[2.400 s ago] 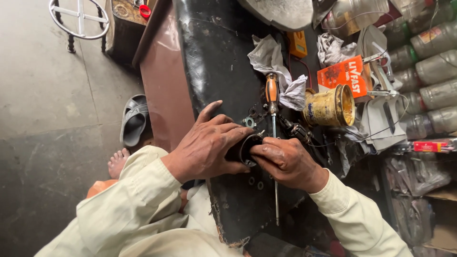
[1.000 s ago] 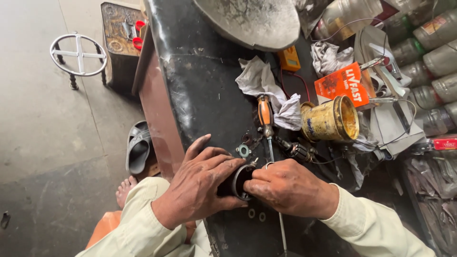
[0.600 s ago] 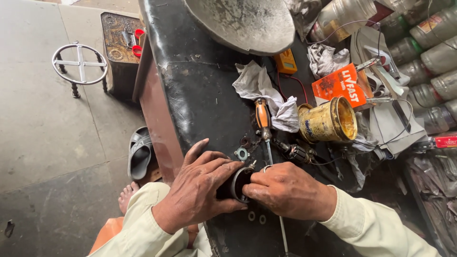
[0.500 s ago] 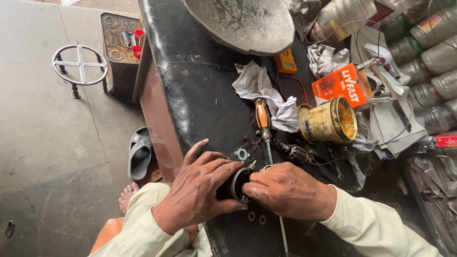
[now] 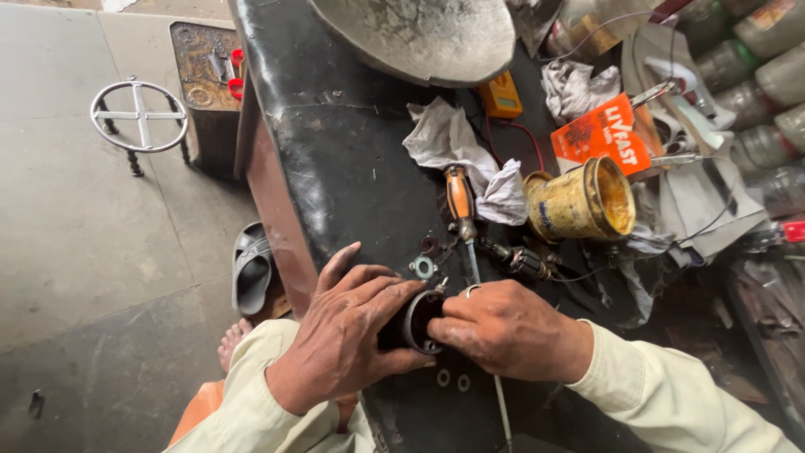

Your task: The person sits on the floor and works on a starter motor, separating its end cap and housing, handling brushes, washers and screws on the workbench, and using a screwdriver to pry and tighten parts of the assembly while holding the housing on their lap.

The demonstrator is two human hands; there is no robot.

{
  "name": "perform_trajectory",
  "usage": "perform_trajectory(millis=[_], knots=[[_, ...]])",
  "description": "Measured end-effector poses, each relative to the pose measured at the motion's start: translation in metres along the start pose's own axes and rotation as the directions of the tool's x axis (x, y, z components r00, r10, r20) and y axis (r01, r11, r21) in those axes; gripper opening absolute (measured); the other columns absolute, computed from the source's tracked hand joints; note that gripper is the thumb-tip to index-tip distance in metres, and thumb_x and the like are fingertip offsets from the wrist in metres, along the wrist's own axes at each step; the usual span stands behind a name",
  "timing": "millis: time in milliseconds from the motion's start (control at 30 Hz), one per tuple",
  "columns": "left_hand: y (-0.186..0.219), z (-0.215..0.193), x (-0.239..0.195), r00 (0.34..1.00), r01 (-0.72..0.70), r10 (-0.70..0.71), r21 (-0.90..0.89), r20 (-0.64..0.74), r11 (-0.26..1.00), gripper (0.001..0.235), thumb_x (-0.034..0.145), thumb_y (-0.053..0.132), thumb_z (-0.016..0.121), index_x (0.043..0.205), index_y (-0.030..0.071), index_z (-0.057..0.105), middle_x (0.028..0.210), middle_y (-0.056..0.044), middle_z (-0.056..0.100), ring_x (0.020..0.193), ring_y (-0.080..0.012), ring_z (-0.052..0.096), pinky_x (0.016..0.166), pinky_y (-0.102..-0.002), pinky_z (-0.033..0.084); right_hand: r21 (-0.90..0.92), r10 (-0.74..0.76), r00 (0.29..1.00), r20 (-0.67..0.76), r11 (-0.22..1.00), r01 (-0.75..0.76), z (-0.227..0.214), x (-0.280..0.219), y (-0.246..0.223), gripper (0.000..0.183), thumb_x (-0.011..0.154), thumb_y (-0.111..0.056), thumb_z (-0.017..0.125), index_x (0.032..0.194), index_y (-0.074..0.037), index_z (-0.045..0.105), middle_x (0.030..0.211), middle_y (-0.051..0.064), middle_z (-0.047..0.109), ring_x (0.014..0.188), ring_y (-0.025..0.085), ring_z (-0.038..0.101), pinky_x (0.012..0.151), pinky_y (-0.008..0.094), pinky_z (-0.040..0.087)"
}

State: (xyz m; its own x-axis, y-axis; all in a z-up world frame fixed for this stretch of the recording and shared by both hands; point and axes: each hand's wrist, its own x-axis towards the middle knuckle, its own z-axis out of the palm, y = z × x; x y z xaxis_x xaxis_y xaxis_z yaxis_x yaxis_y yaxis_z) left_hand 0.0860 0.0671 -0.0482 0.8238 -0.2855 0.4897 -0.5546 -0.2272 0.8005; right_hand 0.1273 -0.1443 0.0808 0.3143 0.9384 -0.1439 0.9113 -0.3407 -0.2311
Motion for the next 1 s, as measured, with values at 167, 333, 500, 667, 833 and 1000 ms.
perform_trajectory(millis=[167, 333, 500, 667, 833, 1000], knots=[[0.001, 0.001, -0.003, 1.000, -0.003, 0.003, 0.036, 0.004, 0.999, 0.075, 0.066, 0.047, 0.089, 0.126, 0.007, 0.067, 0.110, -0.007, 0.073, 0.116, -0.0270, 0.063, 0.120, -0.056, 0.022, 0.039, 0.022, 0.998, -0.054, 0.999, -0.020, 0.006, -0.004, 0.001, 0.021, 0.082, -0.007, 0.070, 0.103, -0.008, 0.069, 0.077, 0.007, 0.058, 0.065, 0.026, 0.063, 0.055, 0.040, 0.051], [0.006, -0.002, -0.010, 0.999, -0.016, 0.018, 0.069, -0.031, 0.997, 0.075, 0.067, 0.046, 0.090, 0.125, 0.005, 0.066, 0.114, -0.008, 0.072, 0.120, -0.0273, 0.062, 0.122, -0.058, 0.023, 0.184, 0.113, 0.986, -0.121, 0.979, -0.089, 0.002, -0.012, -0.004, 0.029, 0.081, -0.001, 0.076, 0.110, -0.003, 0.070, 0.079, 0.009, 0.064, 0.067, 0.026, 0.066, 0.057, 0.039, 0.052], [0.029, -0.025, -0.048, 0.994, 0.085, -0.081, 0.063, -0.074, 0.994, 0.075, 0.065, 0.040, 0.094, 0.125, 0.005, 0.065, 0.117, -0.008, 0.072, 0.119, -0.0271, 0.065, 0.119, -0.056, 0.032, 0.076, 0.502, 0.815, -0.289, 0.861, -0.503, 0.004, -0.030, -0.026, 0.022, 0.087, -0.007, 0.072, 0.108, -0.002, 0.071, 0.086, 0.013, 0.071, 0.070, 0.029, 0.071, 0.060, 0.038, 0.055], [0.033, -0.034, -0.117, 0.934, 0.303, -0.327, -0.162, -0.145, 0.939, 0.075, 0.065, 0.026, 0.097, 0.129, 0.004, 0.064, 0.123, -0.009, 0.073, 0.119, -0.0237, 0.069, 0.107, -0.040, 0.053, -0.096, 0.801, 0.577, -0.162, 0.569, -0.817, 0.039, -0.046, -0.019, 0.028, 0.089, -0.028, 0.074, 0.106, -0.006, 0.075, 0.093, 0.015, 0.075, 0.080, 0.037, 0.071, 0.070, 0.046, 0.056], [0.020, -0.019, -0.173, 0.727, 0.550, -0.687, -0.595, -0.004, 0.586, 0.078, 0.071, 0.016, 0.092, 0.136, -0.001, 0.053, 0.122, -0.010, 0.070, 0.112, -0.0169, 0.071, 0.102, -0.032, 0.059, -0.041, 0.919, 0.385, -0.079, 0.383, -0.923, 0.052, -0.043, -0.016, 0.030, 0.096, -0.033, 0.073, 0.110, -0.007, 0.078, 0.083, 0.020, 0.074, 0.079, 0.036, 0.073, 0.072, 0.046, 0.056], [0.008, -0.009, -0.200, 0.739, 0.465, -0.674, -0.723, -0.001, 0.511, 0.085, 0.080, 0.012, 0.086, 0.150, -0.002, 0.040, 0.134, -0.010, 0.061, 0.122, -0.0146, 0.063, 0.108, -0.031, 0.053, 0.239, 0.893, 0.399, -0.207, 0.442, -0.865, 0.071, -0.068, -0.009, 0.025, 0.106, -0.022, 0.068, 0.105, 0.003, 0.070, 0.077, 0.015, 0.069, 0.066, 0.024, 0.067, 0.063, 0.036, 0.052]])
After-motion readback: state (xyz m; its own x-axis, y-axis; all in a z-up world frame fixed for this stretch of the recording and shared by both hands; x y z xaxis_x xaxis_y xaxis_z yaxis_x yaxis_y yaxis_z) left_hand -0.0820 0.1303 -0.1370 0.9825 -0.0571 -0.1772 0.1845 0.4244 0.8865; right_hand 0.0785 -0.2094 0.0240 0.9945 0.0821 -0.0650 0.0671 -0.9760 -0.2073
